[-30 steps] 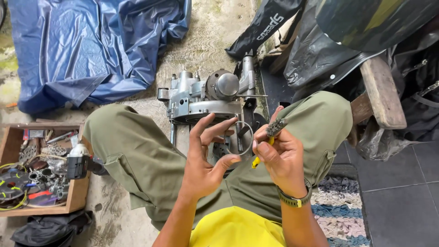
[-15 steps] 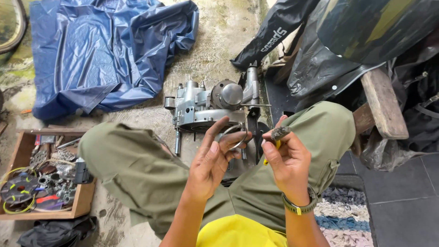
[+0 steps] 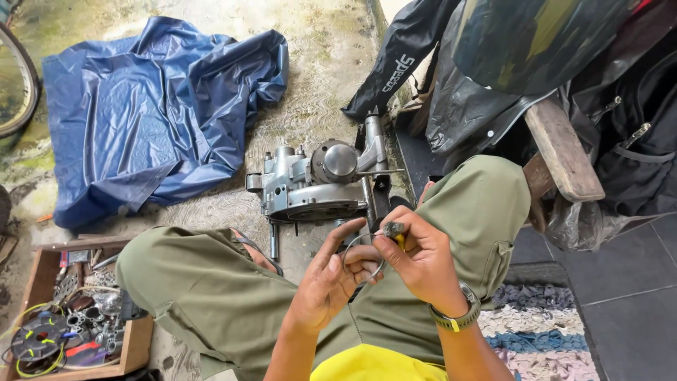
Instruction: Inspecting and removing piston rings from a motorcycle engine piston
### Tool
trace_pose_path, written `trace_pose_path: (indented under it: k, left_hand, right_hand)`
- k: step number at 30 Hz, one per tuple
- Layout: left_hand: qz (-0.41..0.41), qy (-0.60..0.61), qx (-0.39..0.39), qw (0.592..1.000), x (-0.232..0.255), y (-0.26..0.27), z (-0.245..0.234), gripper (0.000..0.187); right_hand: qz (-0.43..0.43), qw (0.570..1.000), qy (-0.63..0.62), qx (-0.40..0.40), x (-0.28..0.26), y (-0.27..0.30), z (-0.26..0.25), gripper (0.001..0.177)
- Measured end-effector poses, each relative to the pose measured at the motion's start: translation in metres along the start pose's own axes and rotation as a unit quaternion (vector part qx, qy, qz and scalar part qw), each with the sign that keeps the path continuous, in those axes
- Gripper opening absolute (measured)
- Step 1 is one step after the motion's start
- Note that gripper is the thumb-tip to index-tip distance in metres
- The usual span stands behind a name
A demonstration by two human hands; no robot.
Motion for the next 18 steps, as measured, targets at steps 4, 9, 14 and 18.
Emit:
trace_pose_path:
  k: [4, 9, 14, 18]
  left_hand:
    - [-0.007, -0.018, 0.008, 1.000, -0.002, -0.003, -0.001, 0.080]
    - [0.064, 0.024, 0.028, 0.997, 0.001, -0.014, -0.006, 0.081]
    - [0.117, 0.122, 0.094, 0.981, -0.001, -0.030, -0.010, 0.058]
    - [0.133, 0.156, 0.126, 0.971, -0.010, -0.035, -0.013, 0.053]
  right_hand:
    - [-0.008, 1.000, -0.007, 0.000, 0.001, -0.001, -0.002, 0.018]
    - [0.000, 0.998, -0.025, 0.054, 0.019, 0.002, -0.009, 0.014]
    - [0.007, 0.995, 0.006, 0.097, 0.021, 0.001, -0.012, 0.036]
    - [-0.083, 0.986, -0.061, 0.129, 0.036, 0.002, -0.019, 0.035]
Point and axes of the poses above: each hand's wrist, its own y-axis away from the middle knuckle, its own z-axis out of the palm, x = y × z, the point moved 3 cm from there along -y, towards the middle knuckle, and after that the axes turned 6 degrees about -y, right-handed, at the moved point
